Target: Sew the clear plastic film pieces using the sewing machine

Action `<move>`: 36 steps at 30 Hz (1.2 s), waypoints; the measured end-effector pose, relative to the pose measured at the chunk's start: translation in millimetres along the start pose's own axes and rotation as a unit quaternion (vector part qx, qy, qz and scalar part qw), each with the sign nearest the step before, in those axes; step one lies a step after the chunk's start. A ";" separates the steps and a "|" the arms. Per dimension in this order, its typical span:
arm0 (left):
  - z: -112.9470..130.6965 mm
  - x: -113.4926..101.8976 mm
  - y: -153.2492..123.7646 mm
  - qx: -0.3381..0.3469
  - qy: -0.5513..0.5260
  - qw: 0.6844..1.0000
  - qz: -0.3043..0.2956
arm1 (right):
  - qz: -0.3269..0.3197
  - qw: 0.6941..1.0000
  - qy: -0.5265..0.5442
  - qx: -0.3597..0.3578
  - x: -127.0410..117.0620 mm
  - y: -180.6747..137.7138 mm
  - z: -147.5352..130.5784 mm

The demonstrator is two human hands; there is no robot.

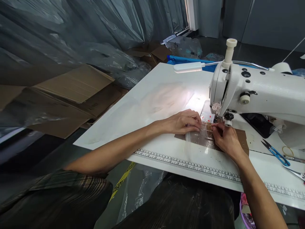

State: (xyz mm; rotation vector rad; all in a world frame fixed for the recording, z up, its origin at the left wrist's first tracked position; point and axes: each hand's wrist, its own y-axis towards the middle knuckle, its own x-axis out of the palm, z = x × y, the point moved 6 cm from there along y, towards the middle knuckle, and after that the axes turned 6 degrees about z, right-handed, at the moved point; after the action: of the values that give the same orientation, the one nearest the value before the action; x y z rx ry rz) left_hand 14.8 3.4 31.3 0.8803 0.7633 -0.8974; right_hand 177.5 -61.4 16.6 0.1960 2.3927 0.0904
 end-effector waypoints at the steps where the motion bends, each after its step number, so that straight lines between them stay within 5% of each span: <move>1: 5.9 -4.6 0.8 0.006 0.006 1.000 0.001 | 0.001 1.000 0.018 0.001 -0.3 -0.4 -1.6; 9: 23.8 -12.1 1.3 -0.019 -0.016 1.000 -0.018 | -0.111 0.982 0.119 -0.094 11.6 -13.4 -31.8; 16: 11.8 0.9 3.5 -0.036 -0.067 0.997 -0.027 | -0.093 0.987 0.083 -0.101 14.6 -13.1 -29.3; 20: 11.0 -3.5 1.9 -0.045 -0.074 0.996 -0.018 | -0.142 0.986 0.061 -0.059 19.8 -13.4 -22.8; 27: -15.5 -17.8 5.7 -0.163 -0.181 0.969 0.037 | -0.192 0.976 0.105 0.025 29.1 -13.1 -11.1; 29: -21.2 -13.6 18.4 -0.157 -0.111 0.981 0.006 | -0.175 0.984 0.038 0.000 27.4 -11.4 -12.9; 33: -29.4 0.3 52.4 -0.107 0.027 0.991 -0.076 | -0.029 0.985 -0.147 -0.090 5.6 -4.0 -17.2; 36: -34.7 8.8 73.1 -0.074 0.027 0.992 -0.101 | -0.049 0.969 -0.124 -0.208 6.7 -5.9 -19.9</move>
State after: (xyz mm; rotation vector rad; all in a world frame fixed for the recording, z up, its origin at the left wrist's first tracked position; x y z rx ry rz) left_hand 76.8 56.1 31.4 0.7077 0.9662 -0.9834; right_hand 158.5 -66.4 26.1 -0.1041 2.0747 0.4883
